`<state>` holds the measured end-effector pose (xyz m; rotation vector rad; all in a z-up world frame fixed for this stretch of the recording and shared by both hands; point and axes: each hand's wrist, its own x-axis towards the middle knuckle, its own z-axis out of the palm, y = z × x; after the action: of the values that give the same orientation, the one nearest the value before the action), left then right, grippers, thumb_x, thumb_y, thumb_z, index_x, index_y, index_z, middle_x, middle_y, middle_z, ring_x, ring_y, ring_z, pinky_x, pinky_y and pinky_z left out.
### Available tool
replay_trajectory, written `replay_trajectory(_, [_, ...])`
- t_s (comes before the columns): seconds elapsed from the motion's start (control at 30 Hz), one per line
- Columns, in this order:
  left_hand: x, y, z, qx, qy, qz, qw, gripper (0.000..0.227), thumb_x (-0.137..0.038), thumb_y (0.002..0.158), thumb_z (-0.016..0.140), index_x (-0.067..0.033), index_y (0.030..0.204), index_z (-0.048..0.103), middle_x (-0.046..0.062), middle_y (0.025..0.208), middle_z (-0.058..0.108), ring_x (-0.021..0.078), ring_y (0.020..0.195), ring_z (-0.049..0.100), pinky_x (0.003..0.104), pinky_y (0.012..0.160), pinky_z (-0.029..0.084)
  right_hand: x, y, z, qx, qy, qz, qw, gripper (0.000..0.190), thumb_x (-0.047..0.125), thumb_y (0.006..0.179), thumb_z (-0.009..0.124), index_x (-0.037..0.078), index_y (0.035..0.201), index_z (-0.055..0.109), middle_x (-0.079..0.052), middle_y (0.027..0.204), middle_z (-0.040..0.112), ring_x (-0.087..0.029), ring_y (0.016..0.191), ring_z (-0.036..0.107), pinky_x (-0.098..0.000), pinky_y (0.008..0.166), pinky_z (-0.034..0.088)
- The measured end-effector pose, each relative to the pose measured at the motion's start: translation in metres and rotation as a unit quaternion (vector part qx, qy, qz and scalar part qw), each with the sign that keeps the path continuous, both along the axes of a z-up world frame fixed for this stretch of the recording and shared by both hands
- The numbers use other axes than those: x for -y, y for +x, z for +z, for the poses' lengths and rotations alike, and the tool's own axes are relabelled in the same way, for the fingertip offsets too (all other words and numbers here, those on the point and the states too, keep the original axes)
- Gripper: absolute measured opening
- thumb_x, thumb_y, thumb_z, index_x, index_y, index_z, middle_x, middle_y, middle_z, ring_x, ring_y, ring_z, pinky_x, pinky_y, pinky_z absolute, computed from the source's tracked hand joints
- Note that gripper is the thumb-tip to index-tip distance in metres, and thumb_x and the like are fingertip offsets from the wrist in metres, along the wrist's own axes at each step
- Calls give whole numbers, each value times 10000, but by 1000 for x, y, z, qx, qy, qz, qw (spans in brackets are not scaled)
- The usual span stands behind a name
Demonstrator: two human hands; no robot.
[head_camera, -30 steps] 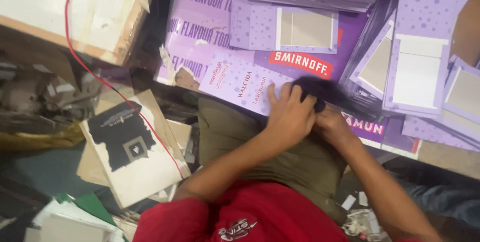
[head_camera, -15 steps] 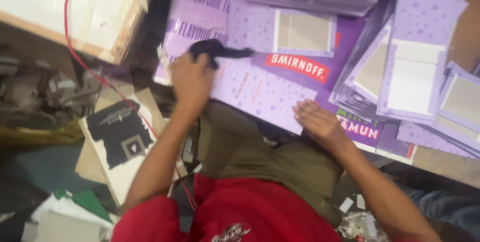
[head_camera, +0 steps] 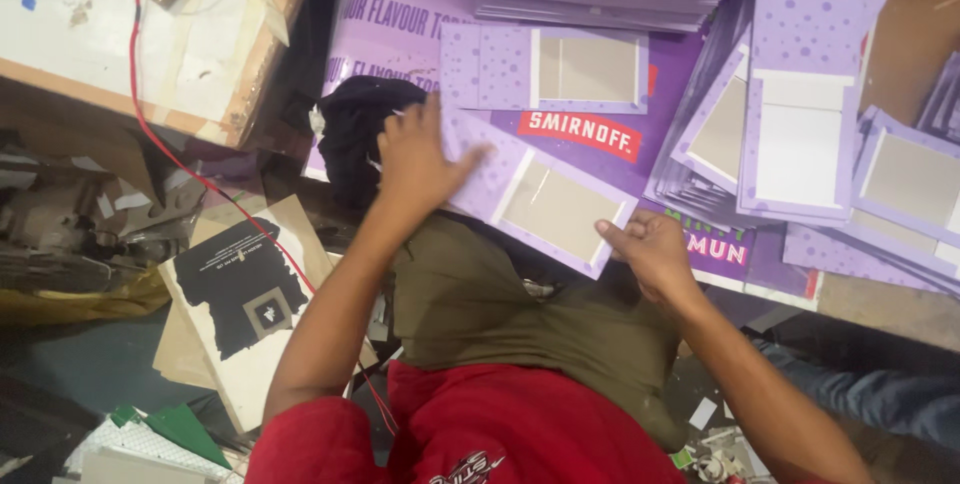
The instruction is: The person sits on the floor and repeatedly inserts a small white card into a purple printed paper sleeve, then stacks the completed packs. The person handles stacks of purple sleeves and white cards, placing finished units into a growing pile.
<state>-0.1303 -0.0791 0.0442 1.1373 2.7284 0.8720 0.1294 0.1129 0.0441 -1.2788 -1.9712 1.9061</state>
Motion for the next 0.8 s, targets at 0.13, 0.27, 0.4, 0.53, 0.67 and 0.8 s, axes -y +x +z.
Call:
replay_trajectory(0.13, [-17,18,-12,-33,-117,21,992,1208,-625,633,890,13,1496,335,288,1238,485,443,1140,459,688,904,298,17,0,34,123,431,103,888,485,216,868,821,-22,1258,657,-187,1236,701,-317,889,723,-402,737,579])
replay_trajectory(0.27, [-21,19,-1,19,-128,36,991,1347,-603,605,932,-7,1563,195,298,1179,492,427,1098,483,666,904,284,27,-40,27,-76,563,322,757,500,369,848,767,90,1253,679,-106,1399,593,-424,1216,561,-507,1006,477])
replay_trajectory(0.4, [-19,9,14,85,-146,64,984,1375,-453,596,969,-110,1621,118,308,1175,499,425,1033,534,554,899,336,23,-74,-5,-99,510,409,750,481,338,951,669,89,1362,643,-117,1421,581,-355,1281,470,-506,1066,365])
replay_trajectory(0.53, [-16,22,26,106,-82,53,990,1195,-205,738,855,-83,1645,87,229,1050,621,403,951,641,555,853,384,14,-75,-25,-103,509,421,743,482,348,955,668,81,1355,635,-93,1413,570,-332,1280,477,-492,1049,363])
replay_trajectory(0.67, [-46,67,53,46,0,-88,995,933,27,864,631,-67,1658,150,257,1041,634,407,883,679,514,763,533,7,-71,-26,-51,484,457,745,360,322,874,694,154,1193,683,-56,1376,589,-303,1304,489,-478,1079,364])
replay_trajectory(0.8, [-53,66,60,24,-95,-64,993,793,-13,884,610,-139,1591,273,251,1045,647,403,837,687,505,697,559,8,-75,-17,-117,431,422,789,538,337,842,696,92,1320,656,-101,1415,575,-359,1270,470,-488,987,361])
